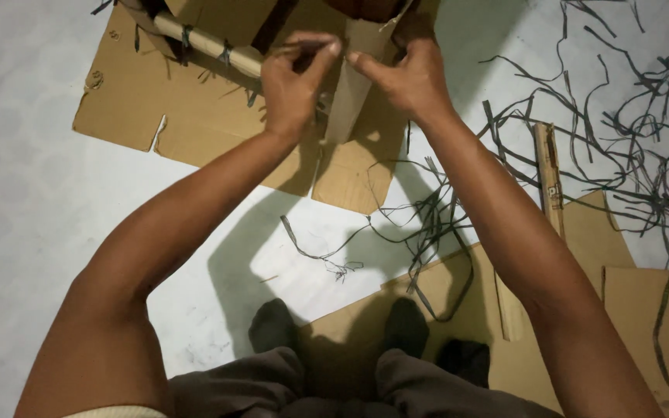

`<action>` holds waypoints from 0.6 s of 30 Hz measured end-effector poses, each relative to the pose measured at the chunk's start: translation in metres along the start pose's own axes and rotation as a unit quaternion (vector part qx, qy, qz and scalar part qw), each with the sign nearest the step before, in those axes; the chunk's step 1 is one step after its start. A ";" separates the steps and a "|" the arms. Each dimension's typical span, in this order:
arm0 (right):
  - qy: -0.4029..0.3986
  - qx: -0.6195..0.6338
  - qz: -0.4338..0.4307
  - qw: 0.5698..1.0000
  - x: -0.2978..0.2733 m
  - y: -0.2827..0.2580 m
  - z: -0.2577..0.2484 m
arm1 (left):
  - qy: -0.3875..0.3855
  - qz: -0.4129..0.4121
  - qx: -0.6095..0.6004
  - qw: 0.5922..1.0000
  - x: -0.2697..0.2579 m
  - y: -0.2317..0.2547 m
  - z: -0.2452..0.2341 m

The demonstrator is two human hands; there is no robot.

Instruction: Wrapping the legs of a wooden chair with protective cardboard and securing them with string.

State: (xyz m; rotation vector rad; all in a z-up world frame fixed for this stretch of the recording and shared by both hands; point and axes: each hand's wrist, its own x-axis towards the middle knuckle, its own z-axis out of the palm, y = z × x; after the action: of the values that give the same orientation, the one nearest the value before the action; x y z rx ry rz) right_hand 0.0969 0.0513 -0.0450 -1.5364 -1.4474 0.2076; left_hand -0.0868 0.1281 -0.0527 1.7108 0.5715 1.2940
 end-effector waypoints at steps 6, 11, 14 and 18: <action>0.018 -0.106 -0.017 0.994 -0.002 0.009 0.002 | -0.027 0.052 -0.048 0.997 -0.014 0.021 0.009; 0.042 -0.043 0.030 0.998 -0.014 0.013 0.006 | -0.029 0.067 0.019 0.997 -0.013 0.023 0.015; 0.056 0.000 0.039 0.998 -0.030 -0.007 0.000 | -0.016 0.084 0.053 0.995 -0.012 0.013 0.021; 0.059 0.063 0.017 0.996 -0.047 -0.027 -0.007 | -0.020 0.103 0.064 0.992 -0.012 0.020 0.018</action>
State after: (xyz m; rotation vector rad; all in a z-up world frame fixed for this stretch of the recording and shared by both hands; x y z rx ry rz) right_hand 0.0708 0.0034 -0.0445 -1.4476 -1.2926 0.2194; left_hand -0.0771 0.1019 -0.0427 1.9379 0.4729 1.3884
